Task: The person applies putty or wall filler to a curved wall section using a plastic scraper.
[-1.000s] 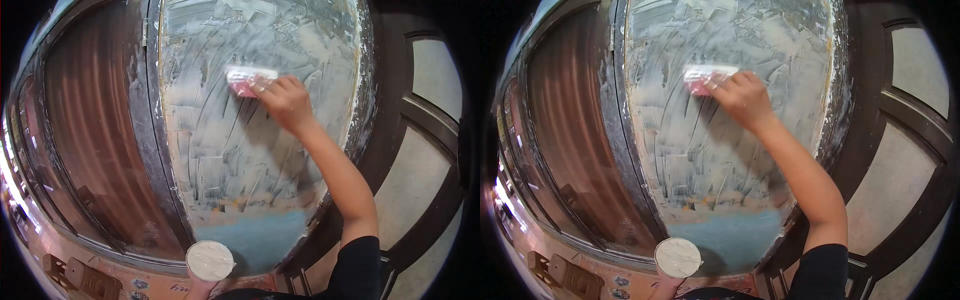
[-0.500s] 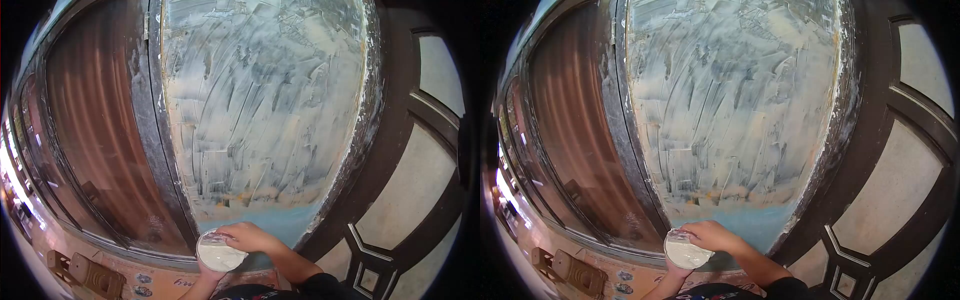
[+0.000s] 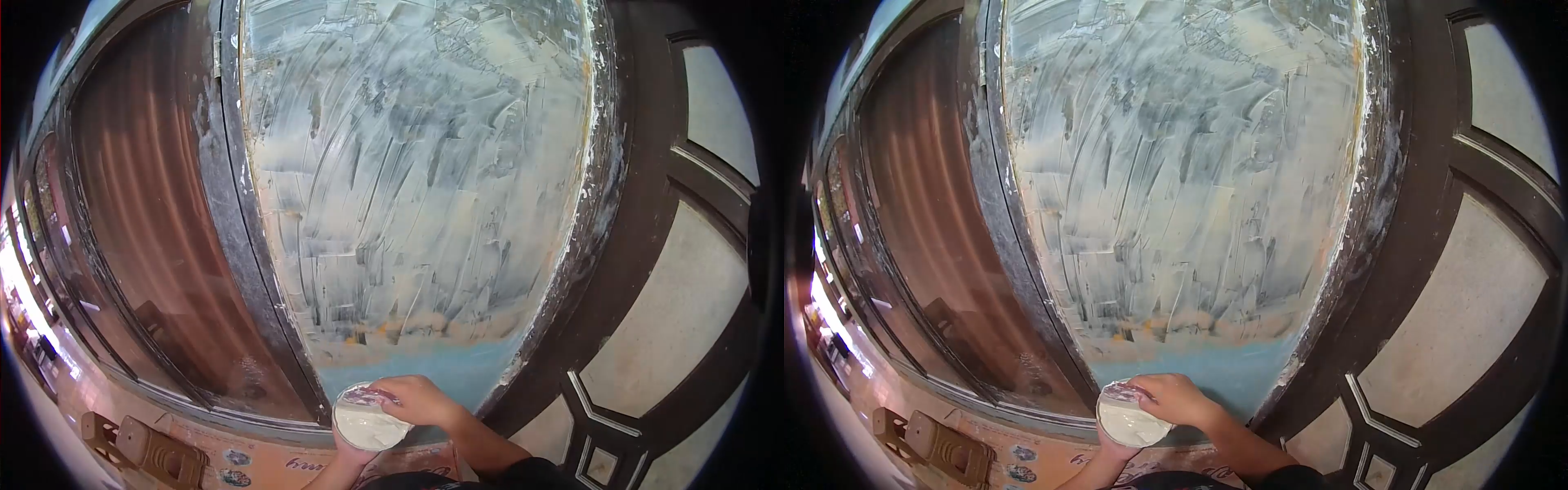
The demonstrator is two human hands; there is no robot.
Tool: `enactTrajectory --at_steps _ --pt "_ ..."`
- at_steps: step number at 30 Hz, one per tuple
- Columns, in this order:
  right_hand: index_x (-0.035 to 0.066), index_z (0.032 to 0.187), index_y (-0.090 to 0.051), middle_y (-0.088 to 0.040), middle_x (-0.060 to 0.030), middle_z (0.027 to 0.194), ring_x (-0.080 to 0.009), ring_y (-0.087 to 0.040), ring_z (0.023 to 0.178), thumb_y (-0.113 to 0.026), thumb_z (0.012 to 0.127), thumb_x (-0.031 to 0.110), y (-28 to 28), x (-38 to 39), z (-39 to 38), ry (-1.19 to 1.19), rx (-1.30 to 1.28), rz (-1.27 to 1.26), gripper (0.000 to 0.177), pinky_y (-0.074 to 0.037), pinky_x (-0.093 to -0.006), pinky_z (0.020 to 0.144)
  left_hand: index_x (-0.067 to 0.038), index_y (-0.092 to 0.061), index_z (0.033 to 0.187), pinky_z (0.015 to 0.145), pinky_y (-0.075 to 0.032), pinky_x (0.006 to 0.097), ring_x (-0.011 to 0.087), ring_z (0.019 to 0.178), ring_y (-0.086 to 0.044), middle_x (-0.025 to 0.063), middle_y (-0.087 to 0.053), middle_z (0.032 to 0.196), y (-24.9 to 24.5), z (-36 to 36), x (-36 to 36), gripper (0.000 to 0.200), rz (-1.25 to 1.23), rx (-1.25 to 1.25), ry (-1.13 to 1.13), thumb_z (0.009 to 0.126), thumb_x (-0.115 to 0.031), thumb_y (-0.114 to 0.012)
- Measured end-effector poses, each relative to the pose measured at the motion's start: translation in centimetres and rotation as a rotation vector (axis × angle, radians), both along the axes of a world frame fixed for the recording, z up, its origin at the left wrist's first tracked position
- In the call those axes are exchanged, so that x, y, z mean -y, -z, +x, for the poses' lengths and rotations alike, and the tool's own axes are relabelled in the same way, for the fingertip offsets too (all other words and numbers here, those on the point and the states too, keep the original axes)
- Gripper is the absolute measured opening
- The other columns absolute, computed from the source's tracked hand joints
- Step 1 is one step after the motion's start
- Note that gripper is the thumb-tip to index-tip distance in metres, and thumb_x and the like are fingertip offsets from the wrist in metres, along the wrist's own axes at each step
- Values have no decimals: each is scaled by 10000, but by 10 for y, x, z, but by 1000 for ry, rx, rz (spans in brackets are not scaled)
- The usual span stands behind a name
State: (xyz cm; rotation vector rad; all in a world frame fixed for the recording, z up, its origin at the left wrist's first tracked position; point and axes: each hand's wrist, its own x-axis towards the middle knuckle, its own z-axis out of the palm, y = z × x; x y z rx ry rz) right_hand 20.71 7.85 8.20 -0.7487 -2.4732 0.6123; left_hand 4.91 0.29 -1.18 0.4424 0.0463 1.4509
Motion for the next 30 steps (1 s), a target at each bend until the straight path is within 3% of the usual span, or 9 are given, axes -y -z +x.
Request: enactTrajectory --at_steps 2,4,6,9,12,13,17,23,30 --pt "105 1215 -620 -701 -183 1015 -354 -684 926 -646 872 200 6 -3 7 56 -153 -88 357 -536 -438 822 -102 -395 1465 1106 -401 566 342 1329 -494 154 -465 1470 0 5 -1 533 -31 135 64 1012 -383 -391" --pt "87 1187 -615 -693 -178 962 -320 -677 864 -668 873 187 12 -6 18 119 -212 -214 334 -531 -416 785 -103 -419 1474 1127 -339 630 397 1354 -463 174 -451 1495 -10 12 1 650 -92 -290 -143 979 -514 -332" --pt "69 1158 -609 -684 -173 909 -286 -670 802 -691 873 174 26 -13 32 180 -266 -334 314 -527 -394 748 -108 -431 1469 1115 -338 656 414 1358 -450 172 -442 1503 0 11 -10 653 -175 -85 -56 976 -525 -338" --pt "18 985 -553 -580 -4 787 -65 -535 735 -707 913 149 60 -27 51 208 -474 -354 215 -473 -267 657 -110 -453 1460 1102 -311 705 452 1364 -425 173 -434 1512 -4 9 -12 675 -206 131 16 968 -559 -338" --pt "30 997 -552 -584 15 808 -63 -537 767 -690 933 146 59 -23 65 260 -347 -250 191 -471 -267 679 -114 -450 1461 1097 -298 723 460 1364 -422 178 -431 1512 10 7 -19 691 -245 164 -68 961 -578 -341" --pt "36 1039 -548 -596 15 857 -59 -545 768 -640 969 130 52 -17 66 200 -426 -500 149 -469 -259 682 -116 -453 1456 1086 -294 743 472 1362 -419 183 -424 1516 11 8 -19 703 -201 15 -119 953 -595 -347" --pt "15 1140 -542 -604 35 901 -48 -509 768 -573 1017 129 96 -38 56 55 -698 -524 171 -452 -249 673 -116 -465 1440 1059 -296 777 493 1357 -411 191 -420 1515 -6 15 -18 707 -160 23 -143 944 -608 -357" --pt "68 1258 -525 -616 11 911 -62 -500 589 -505 1034 135 79 -60 58 65 -844 -727 234 -410 -230 528 -110 -466 1436 1039 -294 796 495 1341 -428 197 -447 1492 -7 11 -25 705 -195 125 -86 944 -606 -375" --pt "70 1264 -516 -653 -49 947 -102 -524 574 -470 1009 57 43 -61 42 169 -1044 -928 259 -424 -251 505 -99 -468 1440 1068 -303 757 501 1326 -443 208 -466 1473 -14 9 -43 702 -157 36 -108 945 -588 -380"
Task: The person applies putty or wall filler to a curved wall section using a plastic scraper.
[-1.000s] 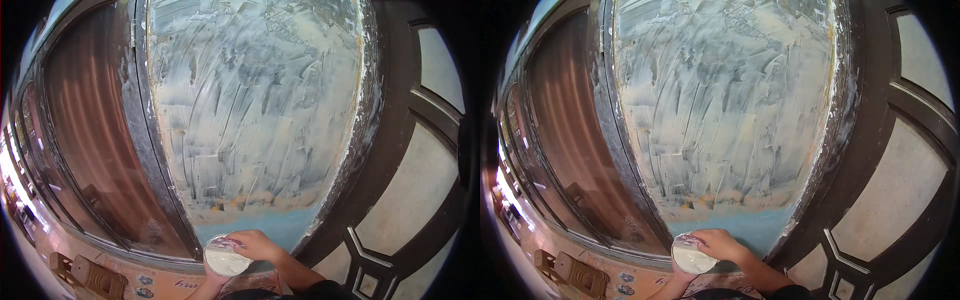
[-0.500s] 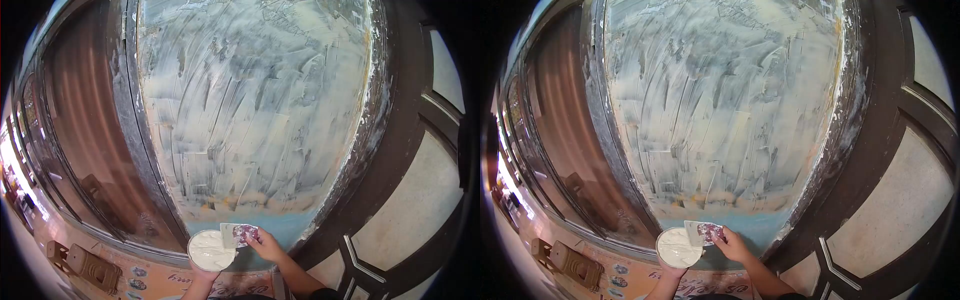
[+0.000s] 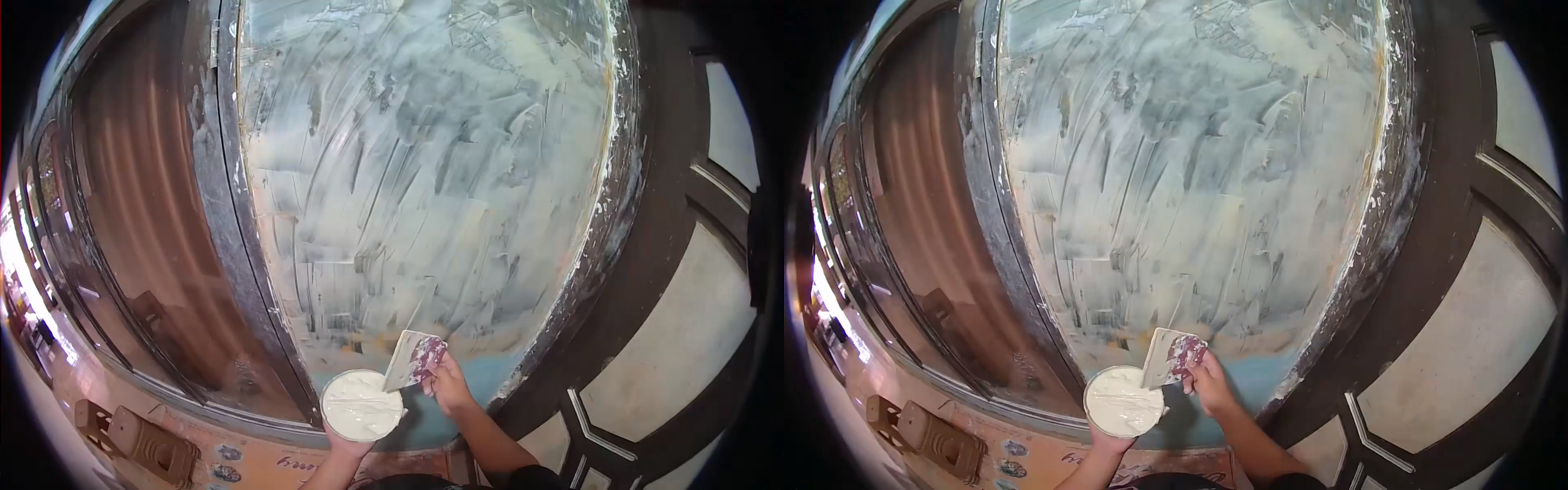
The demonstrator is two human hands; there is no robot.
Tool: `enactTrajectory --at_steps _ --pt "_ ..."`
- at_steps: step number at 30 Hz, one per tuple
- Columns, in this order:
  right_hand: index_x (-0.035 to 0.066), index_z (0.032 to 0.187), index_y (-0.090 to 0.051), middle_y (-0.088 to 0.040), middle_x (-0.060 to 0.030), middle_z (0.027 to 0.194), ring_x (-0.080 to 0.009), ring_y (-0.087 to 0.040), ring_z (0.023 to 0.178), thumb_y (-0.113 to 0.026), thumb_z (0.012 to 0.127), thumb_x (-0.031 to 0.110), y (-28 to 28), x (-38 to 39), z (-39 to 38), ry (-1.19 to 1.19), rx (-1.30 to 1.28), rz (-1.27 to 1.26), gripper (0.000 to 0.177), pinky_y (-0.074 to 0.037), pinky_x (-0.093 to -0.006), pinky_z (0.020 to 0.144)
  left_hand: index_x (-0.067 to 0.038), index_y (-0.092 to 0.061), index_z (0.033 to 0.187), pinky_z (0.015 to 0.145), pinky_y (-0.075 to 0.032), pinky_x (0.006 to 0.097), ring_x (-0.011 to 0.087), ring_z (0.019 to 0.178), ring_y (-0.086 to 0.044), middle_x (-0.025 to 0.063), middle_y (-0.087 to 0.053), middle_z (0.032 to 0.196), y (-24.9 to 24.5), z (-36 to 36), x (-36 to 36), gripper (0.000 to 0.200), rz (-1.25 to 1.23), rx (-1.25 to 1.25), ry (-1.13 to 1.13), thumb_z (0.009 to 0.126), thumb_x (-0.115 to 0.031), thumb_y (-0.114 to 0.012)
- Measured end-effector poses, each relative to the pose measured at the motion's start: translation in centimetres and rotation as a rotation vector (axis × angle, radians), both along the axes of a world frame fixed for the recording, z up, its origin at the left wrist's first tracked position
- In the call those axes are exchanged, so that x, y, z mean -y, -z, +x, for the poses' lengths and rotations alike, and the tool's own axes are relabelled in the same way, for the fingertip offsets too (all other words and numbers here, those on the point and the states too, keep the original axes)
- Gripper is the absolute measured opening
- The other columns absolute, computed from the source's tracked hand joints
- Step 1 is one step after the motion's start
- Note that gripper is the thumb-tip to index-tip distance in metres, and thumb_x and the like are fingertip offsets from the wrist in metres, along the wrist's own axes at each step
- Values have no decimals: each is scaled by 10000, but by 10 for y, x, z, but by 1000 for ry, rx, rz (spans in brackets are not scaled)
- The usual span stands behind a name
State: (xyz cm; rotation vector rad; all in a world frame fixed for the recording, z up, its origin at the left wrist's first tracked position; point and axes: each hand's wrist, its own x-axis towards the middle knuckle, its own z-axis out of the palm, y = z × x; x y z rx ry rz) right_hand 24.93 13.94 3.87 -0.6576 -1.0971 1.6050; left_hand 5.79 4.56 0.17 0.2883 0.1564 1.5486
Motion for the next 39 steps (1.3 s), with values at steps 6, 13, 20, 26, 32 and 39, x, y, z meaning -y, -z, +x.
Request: enactTrajectory --at_steps 6,13,20,26,32,39 --pt "83 1270 -531 -615 18 901 -49 -487 611 -581 1010 191 -99 -16 1 115 160 352 287 -404 -217 533 -136 -467 1452 1075 -258 783 456 1348 -440 172 -455 1498 -4 -17 -11 698 3 181 164 947 -611 -385" --pt "11 1256 -561 -646 -46 1065 -138 -586 951 -597 997 243 -380 -27 -26 591 444 1228 350 -475 -303 882 -144 -448 1468 1098 -242 771 450 1373 -413 159 -425 1523 3 -40 -2 699 23 149 223 950 -606 -368" --pt "86 1163 -697 -720 -206 980 -345 -697 911 -580 963 292 -555 -74 -80 860 768 1505 310 -532 -451 809 -157 -435 1474 1100 -225 781 456 1378 -402 169 -422 1522 20 -64 5 688 23 161 206 954 -601 -360" --pt "47 1341 -560 -698 -94 1001 -149 -623 803 -555 1018 260 -604 -68 -14 1004 935 1463 386 -515 -312 736 -151 -444 1459 1089 -218 798 460 1359 -422 171 -435 1508 27 -82 14 679 -8 56 15 956 -600 -370" --pt "46 1318 -579 -698 -130 1071 -181 -642 979 -526 1027 303 -557 -53 -78 713 937 1531 393 -524 -338 832 -139 -425 1468 1077 -241 801 460 1350 -430 163 -430 1509 64 -90 3 723 55 -182 -114 931 -621 -390" --pt "21 1273 -588 -686 -86 1044 -170 -611 934 -570 1008 343 -595 -94 41 1291 1180 1385 418 -472 -317 887 -156 -470 1450 1077 -206 809 448 1364 -423 152 -446 1512 51 -89 2 706 -36 110 28 932 -630 -396"
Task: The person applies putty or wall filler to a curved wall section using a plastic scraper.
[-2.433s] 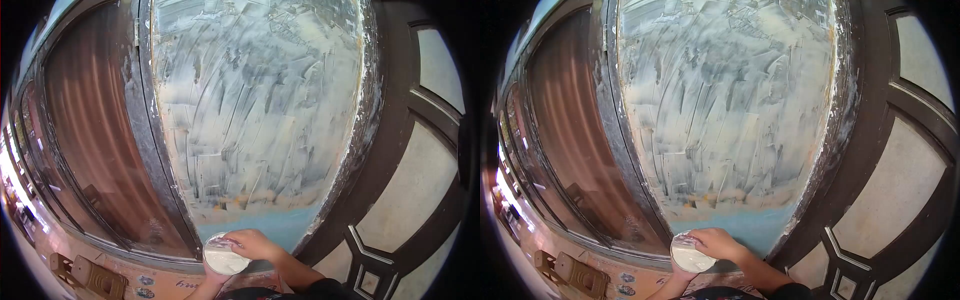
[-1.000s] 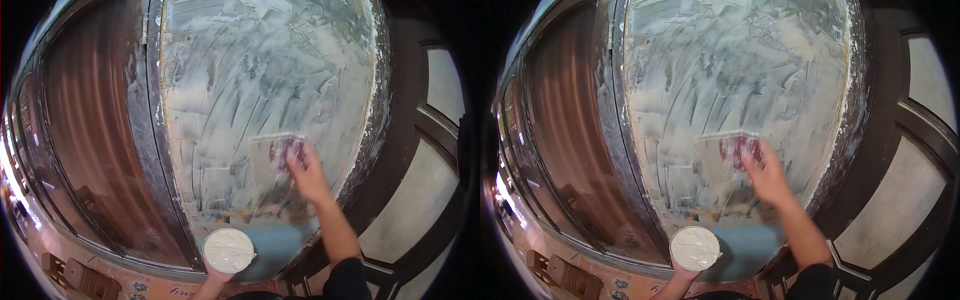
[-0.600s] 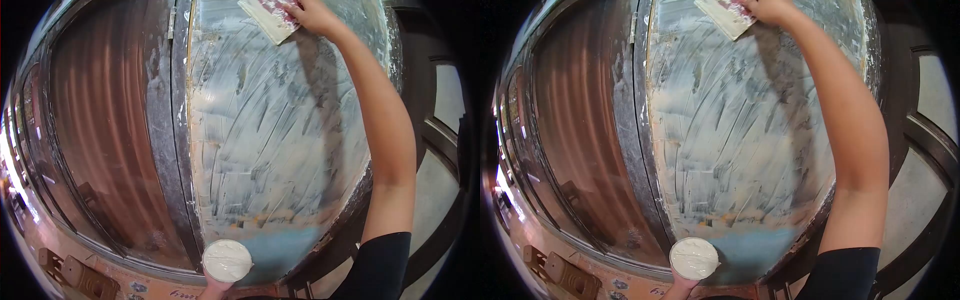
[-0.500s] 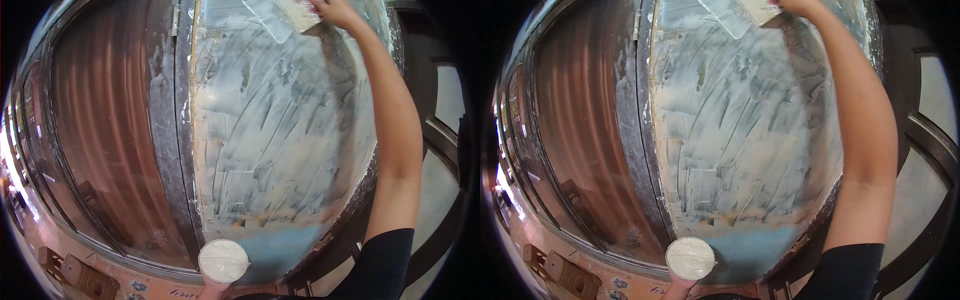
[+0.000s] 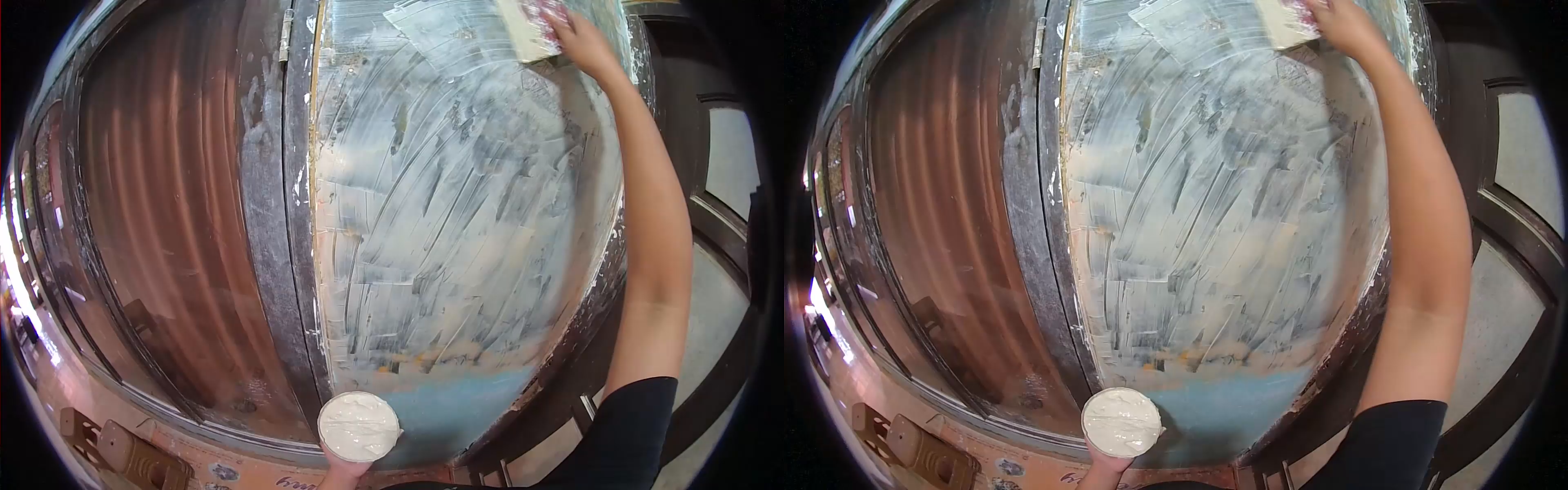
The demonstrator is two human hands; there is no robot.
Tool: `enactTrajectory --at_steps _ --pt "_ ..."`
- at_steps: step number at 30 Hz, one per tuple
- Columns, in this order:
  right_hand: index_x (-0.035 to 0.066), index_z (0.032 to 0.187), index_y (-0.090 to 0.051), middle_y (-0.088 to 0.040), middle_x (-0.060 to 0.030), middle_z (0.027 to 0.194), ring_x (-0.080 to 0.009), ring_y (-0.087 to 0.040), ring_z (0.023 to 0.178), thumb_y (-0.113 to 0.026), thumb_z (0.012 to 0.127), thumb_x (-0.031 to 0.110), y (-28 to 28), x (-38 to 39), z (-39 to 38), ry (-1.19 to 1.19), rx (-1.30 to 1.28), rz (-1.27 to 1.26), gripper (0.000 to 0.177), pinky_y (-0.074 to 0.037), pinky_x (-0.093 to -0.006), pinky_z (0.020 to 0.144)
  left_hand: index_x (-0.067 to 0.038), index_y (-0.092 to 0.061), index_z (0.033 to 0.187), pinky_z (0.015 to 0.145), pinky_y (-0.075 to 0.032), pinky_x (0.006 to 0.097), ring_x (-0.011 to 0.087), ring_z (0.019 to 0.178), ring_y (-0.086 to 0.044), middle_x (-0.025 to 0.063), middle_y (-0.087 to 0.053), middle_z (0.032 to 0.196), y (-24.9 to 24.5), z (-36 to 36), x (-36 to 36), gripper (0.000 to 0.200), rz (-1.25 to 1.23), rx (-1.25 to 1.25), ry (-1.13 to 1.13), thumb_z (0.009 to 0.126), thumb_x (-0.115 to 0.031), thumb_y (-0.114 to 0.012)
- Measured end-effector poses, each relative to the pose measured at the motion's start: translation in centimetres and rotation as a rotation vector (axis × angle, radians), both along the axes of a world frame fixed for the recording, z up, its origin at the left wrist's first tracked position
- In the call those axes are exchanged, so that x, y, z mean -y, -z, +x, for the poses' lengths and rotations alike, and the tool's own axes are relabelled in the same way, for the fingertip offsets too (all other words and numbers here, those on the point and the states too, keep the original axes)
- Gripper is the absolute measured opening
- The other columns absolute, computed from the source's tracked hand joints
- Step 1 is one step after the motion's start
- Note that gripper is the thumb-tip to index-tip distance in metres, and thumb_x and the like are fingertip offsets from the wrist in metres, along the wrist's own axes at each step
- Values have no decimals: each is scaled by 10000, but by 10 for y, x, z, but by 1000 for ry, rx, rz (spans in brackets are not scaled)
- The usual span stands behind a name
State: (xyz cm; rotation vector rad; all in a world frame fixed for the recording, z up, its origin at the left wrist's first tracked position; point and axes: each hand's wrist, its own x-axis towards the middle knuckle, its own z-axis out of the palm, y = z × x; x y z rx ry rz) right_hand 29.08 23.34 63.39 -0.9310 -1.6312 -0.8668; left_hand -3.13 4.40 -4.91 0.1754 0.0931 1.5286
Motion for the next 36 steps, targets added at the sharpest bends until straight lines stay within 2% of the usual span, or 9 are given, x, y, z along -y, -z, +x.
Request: enactTrajectory --at_steps 4,6,9,11,15,23,26,31,36 --pt "17 1270 -603 -713 -127 1031 -231 -658 923 -554 1005 399 6 5 21 -108 -196 -107 467 -490 -350 873 -150 -465 1458 1113 -239 742 441 1368 -424 154 -444 1516 8 -2 9 710 -13 -85 3 933 -623 -398" --pt "77 1280 -623 -716 -153 1066 -248 -695 932 -542 1012 348 35 17 -39 -566 -212 -45 390 -533 -353 792 -139 -483 1435 1109 -288 702 433 1351 -443 155 -472 1487 17 -2 9 675 -27 -103 -3 943 -590 -383" --pt "7 1213 -634 -715 -176 1021 -302 -674 945 -524 997 477 60 14 -81 -259 2 78 528 -492 -378 873 -111 -483 1417 1098 -345 670 427 1328 -471 170 -500 1453 -13 10 15 637 25 115 110 967 -543 -354" --pt "4 1184 -647 -709 -201 1023 -344 -666 971 -508 994 503 54 4 -65 -42 4 71 552 -492 -397 876 -103 -473 1420 1088 -360 671 429 1324 -474 181 -497 1451 -25 18 22 649 187 -543 -179 973 -555 -344" --pt "28 1139 -694 -682 -248 1129 -436 -622 1091 -469 974 570 24 4 27 168 -3 -143 610 -479 -456 935 -70 -456 1390 1054 -425 639 388 1302 -501 170 -514 1414 -15 18 17 623 144 -503 -164 960 -521 -451" --pt "43 1172 -618 -621 -19 900 -104 -539 774 -533 1012 475 66 23 39 -357 -164 -45 469 -445 -294 716 -78 -465 1395 1077 -387 661 407 1311 -486 172 -499 1436 4 31 24 643 7 -203 -79 950 -541 -446" --pt "30 1091 -645 -662 -55 861 -150 -592 753 -541 995 511 84 28 27 -311 6 -157 501 -461 -331 691 -84 -471 1399 1079 -380 664 417 1309 -490 174 -498 1443 10 42 11 647 -24 -95 -18 962 -555 -397" --pt "16 975 -685 -689 -254 987 -453 -640 977 -533 958 578 56 12 89 309 71 -234 583 -494 -506 814 -100 -472 1414 1081 -372 666 431 1310 -486 181 -493 1450 -2 59 6 667 -25 -20 41 962 -579 -363" --pt "82 1097 -682 -706 -214 1025 -415 -655 1011 -515 966 560 52 43 120 211 -71 204 523 -509 -477 842 -114 -464 1435 1092 -350 675 442 1318 -469 181 -491 1453 -4 71 18 694 28 -191 -32 940 -593 -385"
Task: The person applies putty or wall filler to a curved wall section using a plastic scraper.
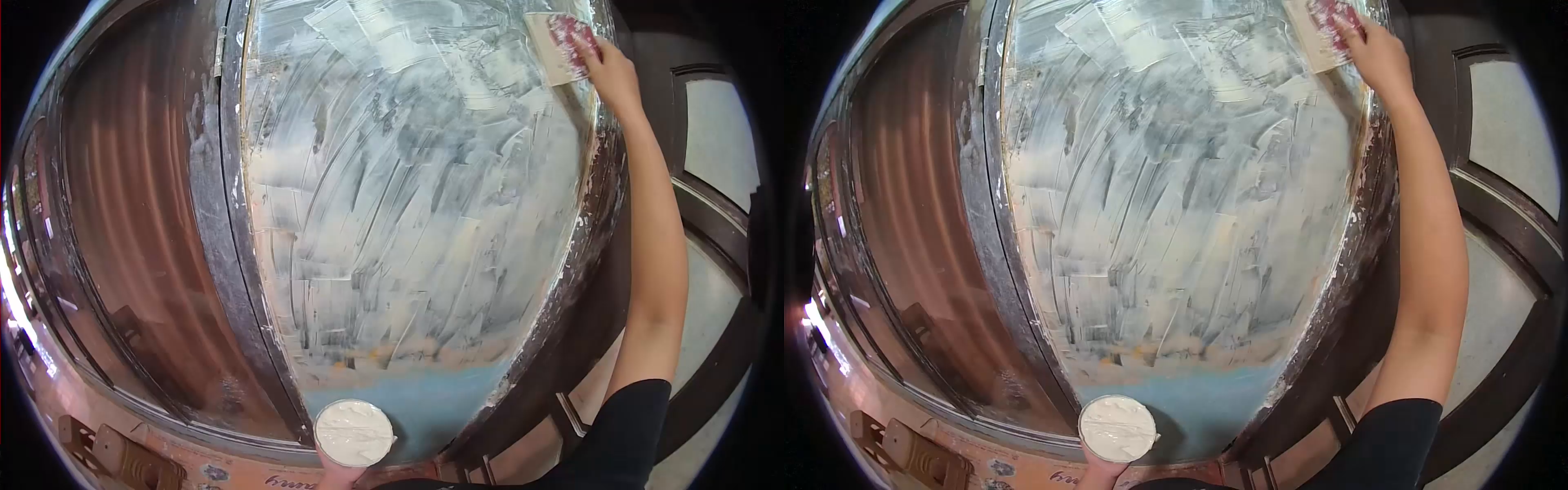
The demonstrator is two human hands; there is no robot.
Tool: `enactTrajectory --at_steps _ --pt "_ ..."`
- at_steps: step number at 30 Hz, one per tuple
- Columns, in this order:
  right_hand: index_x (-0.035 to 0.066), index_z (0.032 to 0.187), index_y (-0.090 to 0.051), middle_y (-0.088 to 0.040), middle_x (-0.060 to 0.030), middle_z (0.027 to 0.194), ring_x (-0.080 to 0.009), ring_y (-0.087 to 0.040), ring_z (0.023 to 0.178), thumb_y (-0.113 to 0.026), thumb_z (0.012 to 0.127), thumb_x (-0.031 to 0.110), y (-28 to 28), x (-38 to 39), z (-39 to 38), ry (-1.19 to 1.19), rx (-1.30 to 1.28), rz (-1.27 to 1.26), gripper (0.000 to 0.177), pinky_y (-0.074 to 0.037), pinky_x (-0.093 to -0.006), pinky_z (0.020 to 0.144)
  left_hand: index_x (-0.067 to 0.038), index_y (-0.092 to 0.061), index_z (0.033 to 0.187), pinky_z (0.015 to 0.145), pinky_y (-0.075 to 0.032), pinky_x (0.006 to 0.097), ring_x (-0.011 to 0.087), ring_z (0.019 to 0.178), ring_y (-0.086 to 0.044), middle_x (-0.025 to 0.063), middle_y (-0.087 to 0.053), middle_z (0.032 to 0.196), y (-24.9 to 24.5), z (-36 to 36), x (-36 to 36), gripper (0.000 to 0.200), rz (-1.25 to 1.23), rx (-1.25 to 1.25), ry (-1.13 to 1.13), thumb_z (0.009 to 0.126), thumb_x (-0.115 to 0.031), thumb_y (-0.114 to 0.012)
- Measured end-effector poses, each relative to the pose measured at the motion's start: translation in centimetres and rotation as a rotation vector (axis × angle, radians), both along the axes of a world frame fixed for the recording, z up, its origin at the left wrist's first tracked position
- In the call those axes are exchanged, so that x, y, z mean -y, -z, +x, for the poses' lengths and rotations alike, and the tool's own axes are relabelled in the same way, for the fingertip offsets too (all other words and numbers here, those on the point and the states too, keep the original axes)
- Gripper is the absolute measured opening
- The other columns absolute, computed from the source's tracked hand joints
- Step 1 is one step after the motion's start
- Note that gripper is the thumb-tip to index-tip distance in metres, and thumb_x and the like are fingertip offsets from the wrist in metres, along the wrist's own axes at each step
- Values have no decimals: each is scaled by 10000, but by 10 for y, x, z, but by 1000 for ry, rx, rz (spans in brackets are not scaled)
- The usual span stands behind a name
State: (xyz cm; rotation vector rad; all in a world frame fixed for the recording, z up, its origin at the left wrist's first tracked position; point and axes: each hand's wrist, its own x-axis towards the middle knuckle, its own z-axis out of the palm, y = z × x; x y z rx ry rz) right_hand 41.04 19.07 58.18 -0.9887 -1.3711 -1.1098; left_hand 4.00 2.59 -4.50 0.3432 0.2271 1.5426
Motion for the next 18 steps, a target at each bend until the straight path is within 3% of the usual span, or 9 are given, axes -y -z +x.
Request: enactTrajectory --at_steps 4,5,7,9,10,11,12,13,18 --pt "198 1282 -651 -710 -168 1066 -390 -661 1014 -562 976 406 -3 12 -7 -10 41 222 380 -519 -427 854 -112 -495 1407 1090 -353 671 429 1311 -482 161 -503 1447 -9 6 2 664 -71 219 124 946 -578 -387" --pt "165 1219 -667 -708 -155 1037 -397 -655 978 -595 951 318 7 23 -32 -38 31 223 317 -522 -442 828 -112 -495 1407 1090 -353 671 429 1311 -482 161 -503 1447 -7 9 0 664 -71 211 125 946 -578 -387" --pt "13 1076 -711 -720 -116 838 -191 -672 768 -577 999 332 11 25 -59 -85 201 381 355 -526 -342 716 -114 -480 1416 1100 -354 653 415 1314 -484 160 -505 1444 -3 12 -5 677 -76 140 92 942 -589 -388" --pt "4 1044 -717 -717 -110 821 -184 -664 762 -578 997 312 9 12 -79 -140 234 435 341 -522 -341 705 -120 -466 1424 1099 -366 640 408 1327 -473 153 -509 1437 18 13 -11 695 -51 12 35 953 -611 -326" --pt "-4 1012 -722 -714 -104 804 -177 -656 755 -579 995 291 6 2 -86 -197 272 492 329 -518 -341 694 -143 -467 1428 1093 -303 712 424 1344 -444 143 -477 1470 26 14 -15 706 17 -190 -33 926 -630 -371" --pt "-4 1012 -722 -714 -104 804 -177 -656 755 -579 995 291 7 -8 -93 -199 272 496 329 -518 -341 694 -167 -468 1431 1087 -239 784 441 1361 -415 132 -445 1504 33 15 -20 721 83 -390 -102 898 -650 -415" --pt "48 1047 -691 -704 -128 887 -283 -653 844 -603 947 250 9 -22 -98 -89 293 337 242 -518 -403 743 -167 -467 1431 1089 -242 785 443 1369 -404 133 -444 1504 4 20 -13 714 -42 4 72 906 -647 -410" --pt "101 1082 -660 -694 -152 970 -388 -650 934 -626 899 209 11 -31 -100 21 307 181 215 -518 -465 792 -167 -467 1431 1089 -242 785 443 1369 -404 133 -444 1504 -1 21 -14 714 -36 -2 71 906 -647 -410" --pt "63 950 -623 -676 -150 904 -363 -653 894 -631 834 109 41 -39 -99 -26 387 148 126 -524 -477 773 -164 -458 1449 1112 -270 723 423 1371 -417 133 -455 1499 -13 23 -17 736 4 69 106 917 -662 -362"
